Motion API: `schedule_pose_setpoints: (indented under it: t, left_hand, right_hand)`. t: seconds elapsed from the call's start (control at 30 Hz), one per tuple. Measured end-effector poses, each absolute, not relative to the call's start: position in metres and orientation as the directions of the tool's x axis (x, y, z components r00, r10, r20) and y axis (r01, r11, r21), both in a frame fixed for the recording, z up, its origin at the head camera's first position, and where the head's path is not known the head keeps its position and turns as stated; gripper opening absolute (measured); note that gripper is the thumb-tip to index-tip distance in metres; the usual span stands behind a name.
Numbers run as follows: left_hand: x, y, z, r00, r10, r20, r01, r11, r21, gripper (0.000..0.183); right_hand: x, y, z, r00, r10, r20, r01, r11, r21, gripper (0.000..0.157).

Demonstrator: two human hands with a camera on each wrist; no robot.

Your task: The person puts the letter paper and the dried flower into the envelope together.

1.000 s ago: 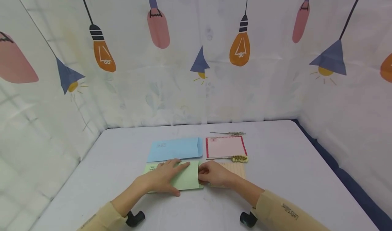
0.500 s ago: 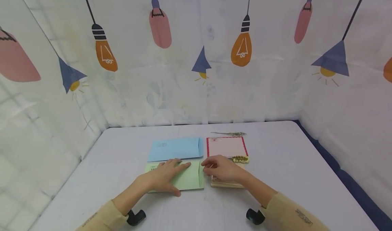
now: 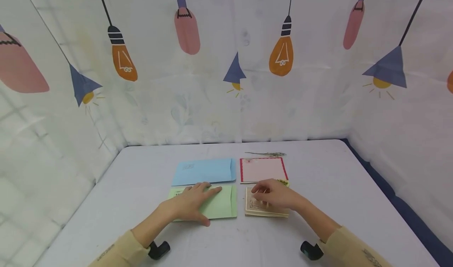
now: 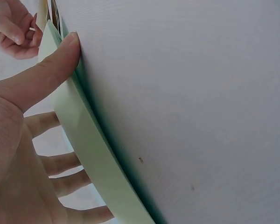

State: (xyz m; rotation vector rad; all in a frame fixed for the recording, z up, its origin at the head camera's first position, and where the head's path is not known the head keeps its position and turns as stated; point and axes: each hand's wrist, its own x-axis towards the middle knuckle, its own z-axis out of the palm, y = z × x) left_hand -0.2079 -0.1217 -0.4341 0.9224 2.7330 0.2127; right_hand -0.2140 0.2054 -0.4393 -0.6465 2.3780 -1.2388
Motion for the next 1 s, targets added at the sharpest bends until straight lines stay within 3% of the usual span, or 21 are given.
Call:
schedule_pose_setpoints:
  t: [0.43, 0.77, 1.0]
  left_hand:
    - [-0.209, -0.12, -0.434, -0.761, 0.624, -0.176, 0.592, 0.78, 0.204, 0.102]
    - [-0.209, -0.121, -0.434, -0.757, 0.626, -0.185, 0.595, 0.779, 0.198, 0.102]
    - [-0.207, -0.122, -0.432, -0.762, 0.62, -0.188, 0.589, 0.784, 0.198, 0.101]
  right_hand:
    - [-0.209, 0.241, -0.441, -0.851, -0.51, -0.128, -0.194, 0.53, -0.826, 0.026]
    - [-0.211, 0.264, -0.443, -0.886, -0.436, -0.156, -0.132, 0.56, -0.818, 0.04]
    - [-0.211, 0.269, -0.442, -0.902, -0.403, -0.157, -0.138, 0.612, -0.779, 0.037]
